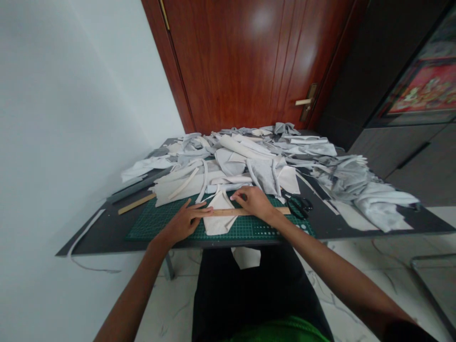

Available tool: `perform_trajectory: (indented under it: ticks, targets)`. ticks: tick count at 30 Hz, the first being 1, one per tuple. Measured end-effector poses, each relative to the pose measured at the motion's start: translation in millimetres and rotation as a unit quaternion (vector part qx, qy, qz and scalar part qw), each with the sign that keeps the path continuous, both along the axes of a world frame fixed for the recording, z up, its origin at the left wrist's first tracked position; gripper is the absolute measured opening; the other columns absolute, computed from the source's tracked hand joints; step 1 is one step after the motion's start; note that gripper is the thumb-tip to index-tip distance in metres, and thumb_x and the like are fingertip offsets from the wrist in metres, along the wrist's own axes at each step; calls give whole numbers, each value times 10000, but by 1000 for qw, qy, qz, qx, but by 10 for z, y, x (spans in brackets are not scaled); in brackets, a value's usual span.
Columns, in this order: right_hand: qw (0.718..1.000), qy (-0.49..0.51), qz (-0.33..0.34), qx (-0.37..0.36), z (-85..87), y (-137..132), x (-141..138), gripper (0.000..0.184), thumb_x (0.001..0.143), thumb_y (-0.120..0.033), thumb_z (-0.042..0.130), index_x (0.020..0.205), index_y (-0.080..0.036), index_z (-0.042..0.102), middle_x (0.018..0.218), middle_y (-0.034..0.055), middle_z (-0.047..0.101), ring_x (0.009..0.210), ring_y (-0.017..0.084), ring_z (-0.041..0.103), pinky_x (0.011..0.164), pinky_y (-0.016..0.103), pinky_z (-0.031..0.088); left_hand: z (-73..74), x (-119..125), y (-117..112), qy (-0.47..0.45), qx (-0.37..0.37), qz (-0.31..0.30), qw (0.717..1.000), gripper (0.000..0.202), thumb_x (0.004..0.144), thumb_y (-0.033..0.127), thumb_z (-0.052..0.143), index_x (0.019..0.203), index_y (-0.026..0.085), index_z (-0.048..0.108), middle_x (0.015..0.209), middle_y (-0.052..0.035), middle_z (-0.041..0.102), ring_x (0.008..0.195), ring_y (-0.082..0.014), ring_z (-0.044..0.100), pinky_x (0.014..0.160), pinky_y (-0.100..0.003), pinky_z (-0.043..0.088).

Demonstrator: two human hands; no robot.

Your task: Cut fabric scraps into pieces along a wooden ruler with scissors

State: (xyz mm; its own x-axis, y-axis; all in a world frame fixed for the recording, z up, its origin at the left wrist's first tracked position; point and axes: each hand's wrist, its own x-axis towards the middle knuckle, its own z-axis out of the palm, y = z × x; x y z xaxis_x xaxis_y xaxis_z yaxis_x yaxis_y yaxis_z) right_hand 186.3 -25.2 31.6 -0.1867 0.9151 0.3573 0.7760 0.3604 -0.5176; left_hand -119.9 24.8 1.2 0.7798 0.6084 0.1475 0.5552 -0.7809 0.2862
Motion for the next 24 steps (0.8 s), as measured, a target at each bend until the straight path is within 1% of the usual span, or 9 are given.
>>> perform_trajectory:
  ticks: [4, 8, 10, 12, 15, 17, 18, 21, 24]
  targets:
    - [999, -25, -24, -5, 46, 151, -133, 280, 1049, -251, 525, 1060, -224, 803, 1020, 77, 813, 959, 226, 739, 827, 277, 494, 103, 86, -117, -1, 37, 32, 999, 416, 986, 178, 449, 1276, 303, 719, 1335, -2, 729, 1386, -228, 576, 1282, -634, 164]
    - [1000, -9, -4, 1, -41, -63, -50, 285, 1055, -247, 501, 1158, -246, 767, 1093, 40, 808, 994, 213, 742, 865, 278, 505, 182, 227, -278, -3, 61, 54, 997, 273, 1008, 318, 558, 1200, 270, 746, 1276, -27, 757, 1323, -271, 606, 1276, -631, 200]
    - [1000, 3, 2, 23, -102, -283, 123, 285, 1059, -261, 476, 1098, -231, 757, 1100, 44, 796, 1012, 212, 729, 880, 287, 506, 210, 308, -332, -7, 79, 49, 996, 238, 996, 331, 598, 1152, 238, 752, 1210, -49, 768, 1299, -282, 603, 1273, -617, 220]
    - [997, -12, -42, 64, -162, -532, 392, 290, 1058, -286, 461, 1026, -215, 740, 1029, 68, 778, 997, 230, 706, 899, 319, 502, 222, 375, -350, -15, 91, 40, 995, 209, 987, 288, 603, 1116, 199, 742, 1173, -78, 746, 1257, -278, 605, 1242, -569, 316]
    - [969, -104, -193, 111, -278, -879, 916, 307, 1051, -323, 447, 1004, -183, 716, 1004, 125, 723, 974, 283, 643, 924, 402, 477, 210, 433, -328, -30, 82, 23, 996, 161, 986, 231, 583, 1067, 174, 710, 1182, -101, 683, 1203, -260, 597, 1120, -462, 478]
    - [928, -177, -311, 99, -384, -1044, 1258, 331, 1031, -339, 464, 1150, -126, 688, 1059, 179, 684, 999, 329, 609, 900, 441, 473, 188, 453, -306, -28, 68, 14, 997, 147, 999, 206, 547, 1047, 182, 685, 1178, -95, 658, 1175, -247, 599, 1073, -422, 509]
    - [914, -204, -343, 78, -439, -1099, 1403, 364, 1025, -344, 469, 1197, -94, 671, 1062, 201, 671, 1004, 343, 603, 887, 449, 475, 177, 463, -300, -20, 64, 11, 998, 161, 1007, 186, 520, 1047, 186, 676, 1166, -90, 652, 1156, -241, 603, 1065, -414, 512]
    - [912, -242, -331, 19, -573, -1152, 1682, 384, 1029, -332, 466, 1212, -62, 669, 1063, 208, 663, 1007, 336, 611, 905, 444, 484, 161, 511, -330, 20, 70, 17, 997, 297, 1005, 92, 417, 1115, 194, 673, 1129, -85, 648, 1100, -236, 610, 1022, -406, 526]
    - [923, -250, -294, 7, -616, -1085, 1764, 387, 1031, -324, 475, 1230, -53, 668, 1103, 211, 664, 1057, 332, 617, 929, 436, 491, 171, 593, -461, 44, 90, 41, 994, 339, 988, 78, 420, 1174, 200, 674, 1111, -89, 644, 1099, -256, 599, 1010, -420, 526]
